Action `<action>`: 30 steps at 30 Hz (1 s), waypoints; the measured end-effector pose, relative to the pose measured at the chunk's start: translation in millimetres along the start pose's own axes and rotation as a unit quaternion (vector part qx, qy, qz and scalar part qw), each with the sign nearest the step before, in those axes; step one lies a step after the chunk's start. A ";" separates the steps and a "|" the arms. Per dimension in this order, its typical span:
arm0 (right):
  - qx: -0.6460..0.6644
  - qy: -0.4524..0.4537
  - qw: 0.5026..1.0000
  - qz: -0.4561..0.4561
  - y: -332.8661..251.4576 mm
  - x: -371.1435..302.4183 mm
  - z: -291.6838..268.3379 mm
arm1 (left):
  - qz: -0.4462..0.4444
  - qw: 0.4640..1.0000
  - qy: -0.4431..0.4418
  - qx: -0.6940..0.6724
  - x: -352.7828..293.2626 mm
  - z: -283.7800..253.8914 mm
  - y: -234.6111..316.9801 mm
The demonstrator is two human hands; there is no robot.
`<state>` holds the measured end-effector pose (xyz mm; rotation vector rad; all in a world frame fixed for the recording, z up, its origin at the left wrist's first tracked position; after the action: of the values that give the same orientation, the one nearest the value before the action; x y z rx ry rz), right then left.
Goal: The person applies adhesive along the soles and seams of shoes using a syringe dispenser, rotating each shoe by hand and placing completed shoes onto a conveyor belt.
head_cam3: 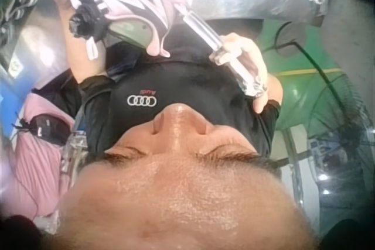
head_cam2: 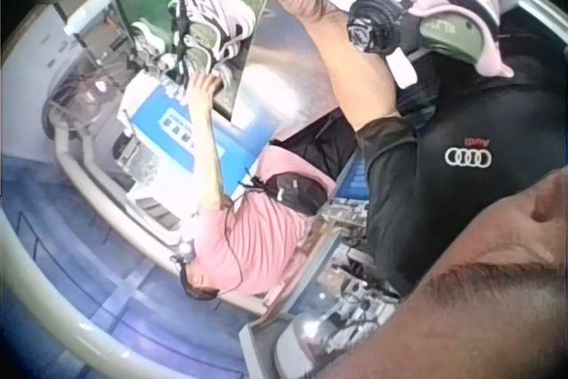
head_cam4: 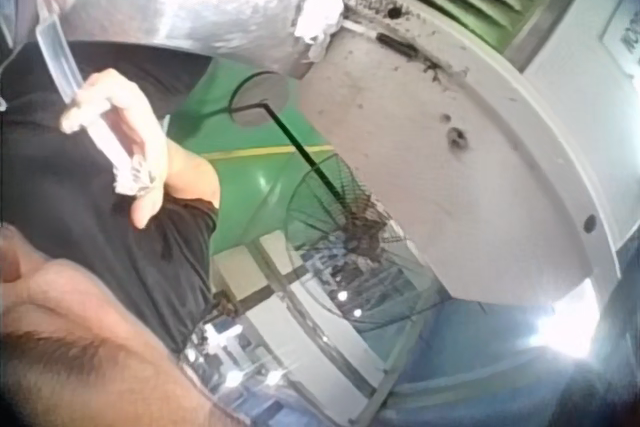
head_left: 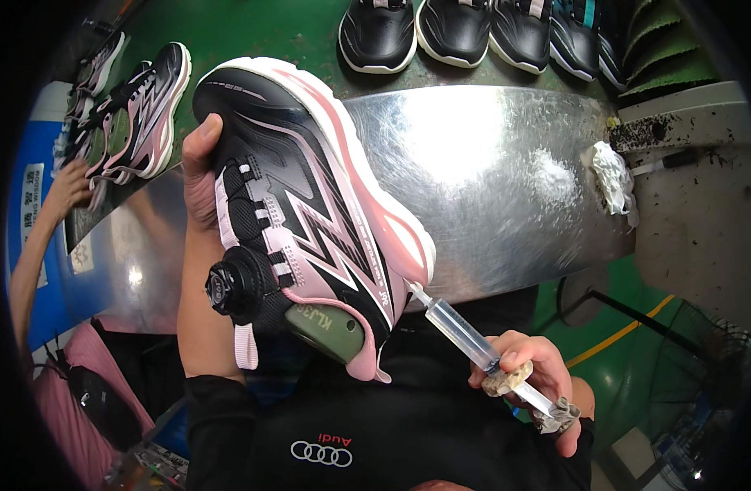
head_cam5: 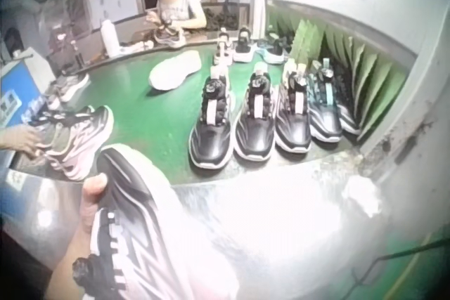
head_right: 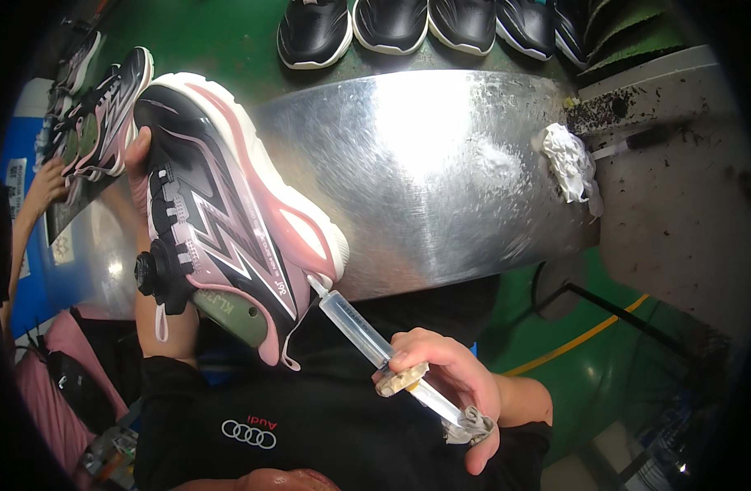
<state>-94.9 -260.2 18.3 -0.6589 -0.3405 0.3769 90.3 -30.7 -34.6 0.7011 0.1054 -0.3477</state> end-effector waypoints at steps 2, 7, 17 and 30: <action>0.006 0.005 1.000 -0.007 0.8 -1.7 -1.0 | -0.008 1.000 -0.010 -0.003 0.2 0.3 0.2; 0.029 0.002 0.999 -0.023 3.3 -4.8 -6.0 | -0.001 1.000 0.003 -0.002 -0.1 1.2 3.4; 0.083 -0.007 0.997 0.007 16.3 -10.2 -19.5 | -0.044 0.978 0.114 0.167 -25.6 -53.8 26.5; -0.026 -0.029 0.999 -0.002 34.8 2.4 -26.2 | -0.016 0.923 0.228 0.308 -134.5 -114.4 59.2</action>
<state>-89.8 -247.6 -23.2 -0.6984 -0.4065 0.3857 -12.8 122.8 -57.1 1.4026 0.4649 -0.2410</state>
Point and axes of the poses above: each hand's wrist, its own x-axis towards the middle knuckle, its own z-axis out of the palm, y = z × x, the point moved 9 cm from there along x, towards the middle knuckle, and after that the axes turned 10 degrees about x, right-handed, at the moved point
